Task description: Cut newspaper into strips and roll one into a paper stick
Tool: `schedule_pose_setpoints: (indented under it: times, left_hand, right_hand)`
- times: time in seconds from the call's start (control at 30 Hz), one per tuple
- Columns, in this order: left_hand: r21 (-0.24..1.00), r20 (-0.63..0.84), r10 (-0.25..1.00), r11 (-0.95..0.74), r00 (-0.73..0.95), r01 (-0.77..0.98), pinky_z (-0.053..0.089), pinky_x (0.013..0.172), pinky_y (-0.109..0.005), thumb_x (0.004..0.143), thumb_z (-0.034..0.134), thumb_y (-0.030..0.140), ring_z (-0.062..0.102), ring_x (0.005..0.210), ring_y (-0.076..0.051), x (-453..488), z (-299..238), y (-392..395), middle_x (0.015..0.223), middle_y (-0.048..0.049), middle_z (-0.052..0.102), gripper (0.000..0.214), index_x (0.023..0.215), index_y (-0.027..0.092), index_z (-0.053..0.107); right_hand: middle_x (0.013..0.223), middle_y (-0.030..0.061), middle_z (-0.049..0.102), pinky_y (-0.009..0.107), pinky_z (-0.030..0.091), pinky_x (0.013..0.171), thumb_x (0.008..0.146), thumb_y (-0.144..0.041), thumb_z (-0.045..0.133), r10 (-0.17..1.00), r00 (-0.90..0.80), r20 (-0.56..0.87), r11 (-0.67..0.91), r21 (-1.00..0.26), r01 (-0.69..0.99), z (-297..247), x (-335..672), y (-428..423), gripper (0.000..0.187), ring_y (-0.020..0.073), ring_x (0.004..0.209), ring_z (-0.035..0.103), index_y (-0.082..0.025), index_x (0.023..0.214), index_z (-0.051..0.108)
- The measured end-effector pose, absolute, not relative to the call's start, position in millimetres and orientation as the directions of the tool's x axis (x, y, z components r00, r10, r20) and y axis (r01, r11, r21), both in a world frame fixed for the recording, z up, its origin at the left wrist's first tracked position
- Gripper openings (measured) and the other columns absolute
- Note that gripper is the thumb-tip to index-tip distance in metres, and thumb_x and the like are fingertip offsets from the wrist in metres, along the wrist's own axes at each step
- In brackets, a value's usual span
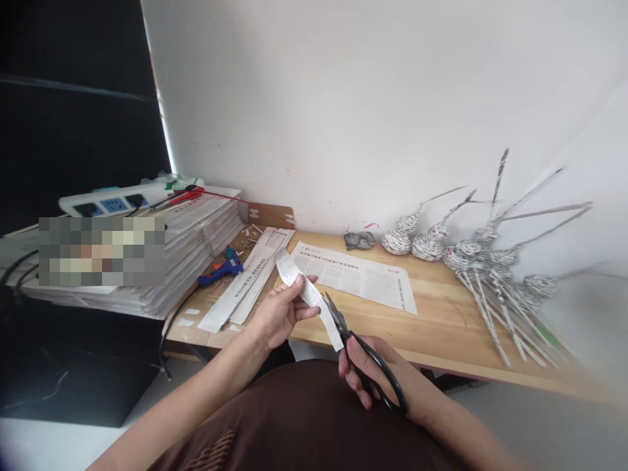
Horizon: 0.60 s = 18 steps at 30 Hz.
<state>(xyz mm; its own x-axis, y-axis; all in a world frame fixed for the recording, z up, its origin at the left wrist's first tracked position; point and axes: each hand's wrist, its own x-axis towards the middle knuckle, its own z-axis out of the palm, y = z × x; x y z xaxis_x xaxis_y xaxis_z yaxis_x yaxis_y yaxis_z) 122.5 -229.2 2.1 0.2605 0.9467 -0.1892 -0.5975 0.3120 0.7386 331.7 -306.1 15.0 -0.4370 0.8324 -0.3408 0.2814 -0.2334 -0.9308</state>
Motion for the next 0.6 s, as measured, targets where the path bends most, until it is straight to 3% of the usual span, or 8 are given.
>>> schedule_pose_setpoints:
  times: [0.17,0.37,0.6]
  left_hand:
    - [0.747,-0.169,0.945,0.309,0.28,-0.589,0.059,0.061,-0.017,0.087,0.063,0.026,0.068,0.072,-0.013,123,1,-231,0.085,-0.0099,0.071,0.022,0.09,0.008,0.075]
    - [0.744,-0.198,0.934,0.342,0.298,-0.574,0.06,0.059,-0.017,0.084,0.066,0.021,0.067,0.067,-0.011,130,-3,-233,0.083,-0.008,0.07,0.016,0.086,0.008,0.075]
    - [0.713,-0.232,0.925,0.372,0.301,-0.595,0.062,0.055,-0.025,0.091,0.056,0.037,0.068,0.06,-0.013,124,0,-233,0.076,-0.0058,0.068,0.034,0.112,0.015,0.07]
  right_hand:
    - [0.067,0.0002,0.055,0.023,0.027,0.047,0.091,-0.068,0.036,0.823,-0.447,-0.351,-0.221,-0.922,0.317,12,331,-304,0.061,0.0074,0.048,0.047,-0.014,0.088,0.062]
    - [0.067,0.0006,0.056,0.024,0.032,0.05,0.093,-0.066,0.033,0.829,-0.48,-0.287,-0.134,-0.935,0.329,24,323,-302,0.057,0.0091,0.05,0.048,-0.016,0.083,0.058]
    - [0.065,0.0,0.055,0.022,0.031,0.046,0.093,-0.067,0.031,0.827,-0.501,-0.254,-0.116,-0.95,0.29,20,321,-301,0.058,0.0079,0.047,0.048,-0.016,0.08,0.056]
